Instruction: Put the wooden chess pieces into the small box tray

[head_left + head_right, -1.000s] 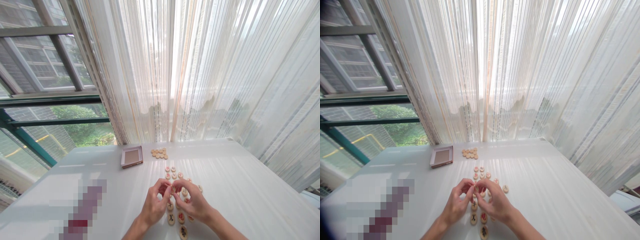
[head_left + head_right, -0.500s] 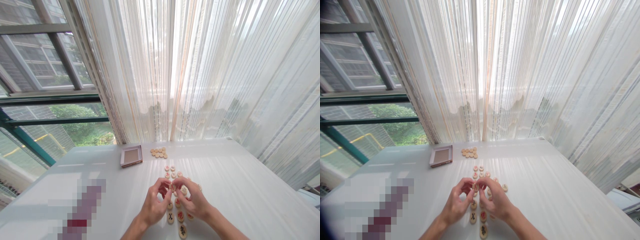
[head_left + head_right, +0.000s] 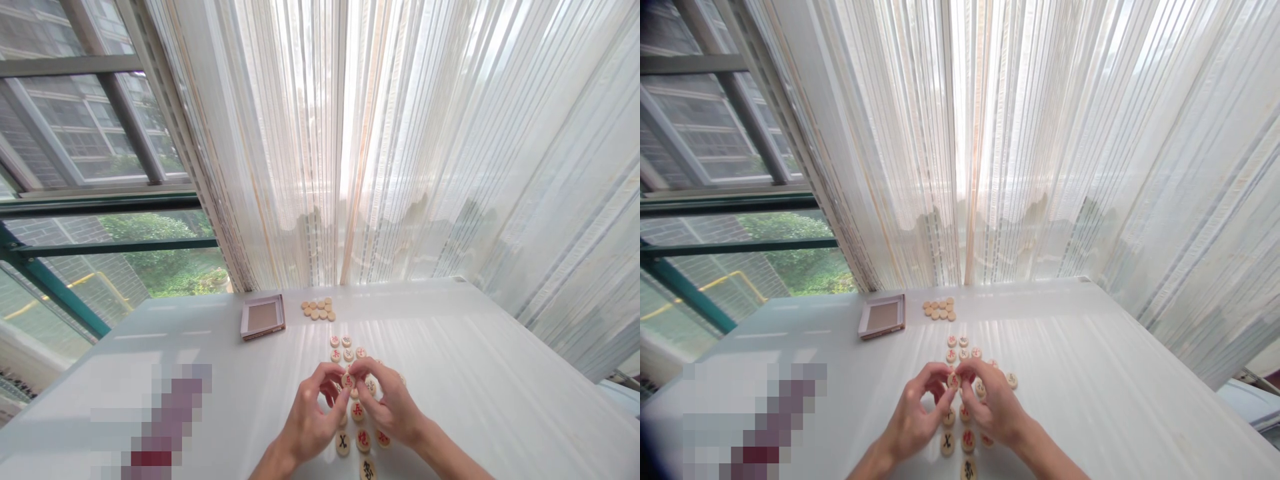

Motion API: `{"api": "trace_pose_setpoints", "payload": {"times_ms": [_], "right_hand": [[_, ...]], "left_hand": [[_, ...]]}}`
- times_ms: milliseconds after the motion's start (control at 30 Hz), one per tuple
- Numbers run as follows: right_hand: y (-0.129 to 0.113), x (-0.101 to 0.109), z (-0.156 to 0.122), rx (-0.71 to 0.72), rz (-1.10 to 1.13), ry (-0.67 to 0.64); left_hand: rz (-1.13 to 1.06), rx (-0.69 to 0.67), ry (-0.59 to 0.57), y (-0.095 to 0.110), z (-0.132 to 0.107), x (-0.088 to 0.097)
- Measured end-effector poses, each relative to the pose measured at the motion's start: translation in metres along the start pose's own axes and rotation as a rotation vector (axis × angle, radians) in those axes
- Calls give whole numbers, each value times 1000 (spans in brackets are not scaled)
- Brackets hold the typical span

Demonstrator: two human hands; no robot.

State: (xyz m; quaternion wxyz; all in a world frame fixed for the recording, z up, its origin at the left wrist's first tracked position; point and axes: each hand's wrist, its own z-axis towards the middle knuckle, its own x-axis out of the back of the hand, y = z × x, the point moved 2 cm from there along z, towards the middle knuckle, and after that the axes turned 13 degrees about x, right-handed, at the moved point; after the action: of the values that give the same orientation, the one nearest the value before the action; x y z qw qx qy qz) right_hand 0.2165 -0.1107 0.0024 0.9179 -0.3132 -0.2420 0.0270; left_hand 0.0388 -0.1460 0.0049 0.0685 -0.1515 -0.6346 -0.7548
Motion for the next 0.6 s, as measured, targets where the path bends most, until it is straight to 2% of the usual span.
{"api": "trace_pose_setpoints", "payload": {"times_ms": [267,433,600], "right_hand": [[-7,0,5,17,-31,-9],[-9,-3,5,17,-49,-28],[-10,-2,6,27,-50,-24]], "left_hand": [[-101,52,-16,-3,1,0],[-108,99,28,-7,5,-1],[-120,75,8,-7,3,-1]]}}
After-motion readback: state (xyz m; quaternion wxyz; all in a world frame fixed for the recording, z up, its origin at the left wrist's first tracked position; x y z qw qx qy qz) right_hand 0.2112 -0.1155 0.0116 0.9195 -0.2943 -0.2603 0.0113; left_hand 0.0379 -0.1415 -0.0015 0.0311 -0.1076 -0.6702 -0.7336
